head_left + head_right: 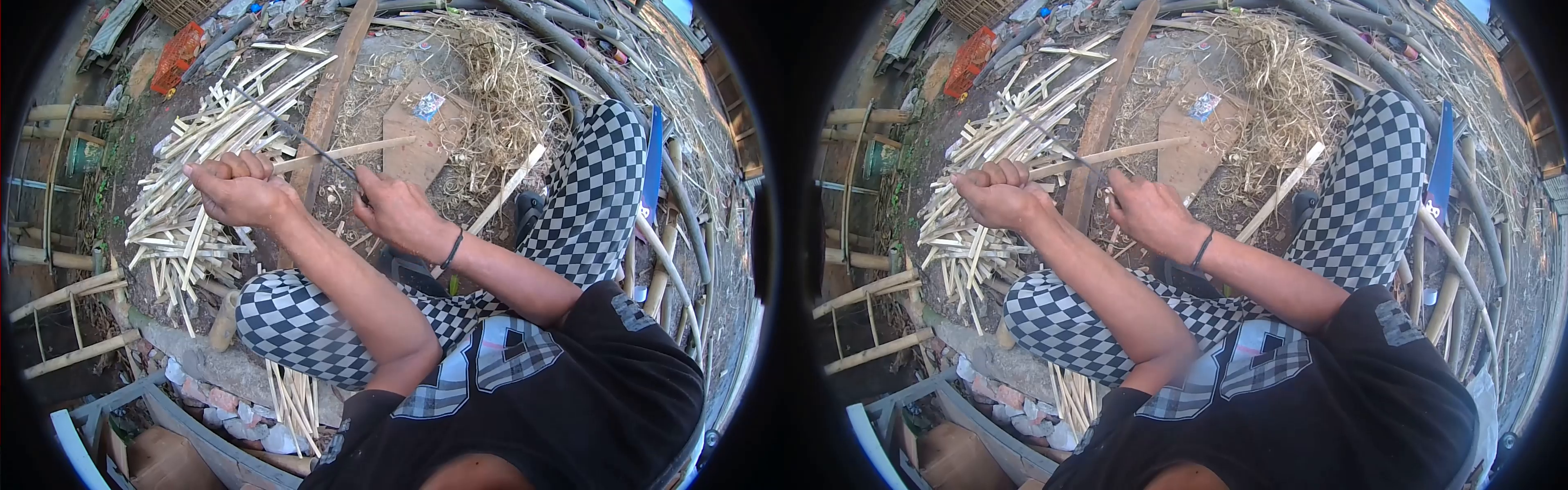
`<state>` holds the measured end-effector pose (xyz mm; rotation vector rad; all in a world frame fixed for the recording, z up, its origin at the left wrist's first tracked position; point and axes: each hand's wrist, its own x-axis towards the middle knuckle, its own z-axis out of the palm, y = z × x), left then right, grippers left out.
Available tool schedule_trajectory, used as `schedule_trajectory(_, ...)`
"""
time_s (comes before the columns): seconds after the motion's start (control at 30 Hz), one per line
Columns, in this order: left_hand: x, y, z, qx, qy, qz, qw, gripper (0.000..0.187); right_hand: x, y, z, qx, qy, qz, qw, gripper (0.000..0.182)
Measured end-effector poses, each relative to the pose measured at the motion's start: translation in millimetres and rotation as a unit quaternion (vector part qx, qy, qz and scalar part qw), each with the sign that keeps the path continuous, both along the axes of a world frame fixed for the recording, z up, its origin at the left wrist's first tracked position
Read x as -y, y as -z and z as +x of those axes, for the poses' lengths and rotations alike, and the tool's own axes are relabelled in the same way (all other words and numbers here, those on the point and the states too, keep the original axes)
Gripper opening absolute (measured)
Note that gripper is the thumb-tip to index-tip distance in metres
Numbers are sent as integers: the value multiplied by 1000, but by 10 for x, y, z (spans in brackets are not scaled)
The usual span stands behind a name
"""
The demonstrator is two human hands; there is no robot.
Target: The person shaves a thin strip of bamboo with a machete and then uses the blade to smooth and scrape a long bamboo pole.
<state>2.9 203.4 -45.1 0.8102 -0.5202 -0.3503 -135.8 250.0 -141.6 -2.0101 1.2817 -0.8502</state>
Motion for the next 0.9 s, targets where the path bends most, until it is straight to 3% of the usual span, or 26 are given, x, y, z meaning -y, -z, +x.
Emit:
schedule_trajectory(0.13, -21, 22, 82, -22, -6, -2, 1000, 50, 195, 243, -159, 37, 18, 77, 996, 24)
schedule_trajectory(0.4, 25, 28, 107, -24, -21, -1, 999, 50, -81, -79, 53, 47, -35, -59, 997, 23)
schedule_trajectory(0.43, 28, 38, 125, -23, -22, 1, 999, 50, -1, 11, 44, 48, -36, -56, 997, 23)
schedule_trajectory(0.5, -23, 64, 148, 6, 58, -7, 998, 50, 226, 350, -6, 8, 35, 52, 998, 22)
schedule_trajectory(0.57, -37, 41, 107, -7, 16, 4, 1000, 45, 318, 518, -30, -11, 35, 43, 998, 22)
schedule_trajectory(0.6, -6, 46, 81, -18, -22, 17, 999, 41, 348, 466, -62, -26, 38, 36, 998, 22)
schedule_trajectory(0.63, 8, 29, 101, -35, -25, 23, 999, 48, 324, 419, -56, -27, 35, 46, 998, 23)
schedule_trajectory(0.8, -7, -15, -19, -39, -27, 20, 999, 48, 99, 76, -82, -3, -6, 49, 999, 26)
schedule_trajectory(0.87, 19, -20, -12, -7, 4, 6, 1000, 48, 105, 85, -46, 19, -17, -56, 998, 25)
schedule_trajectory(0.9, -1, -22, -24, 9, 16, 1, 1000, 48, 183, 224, -43, 20, -18, -56, 998, 25)
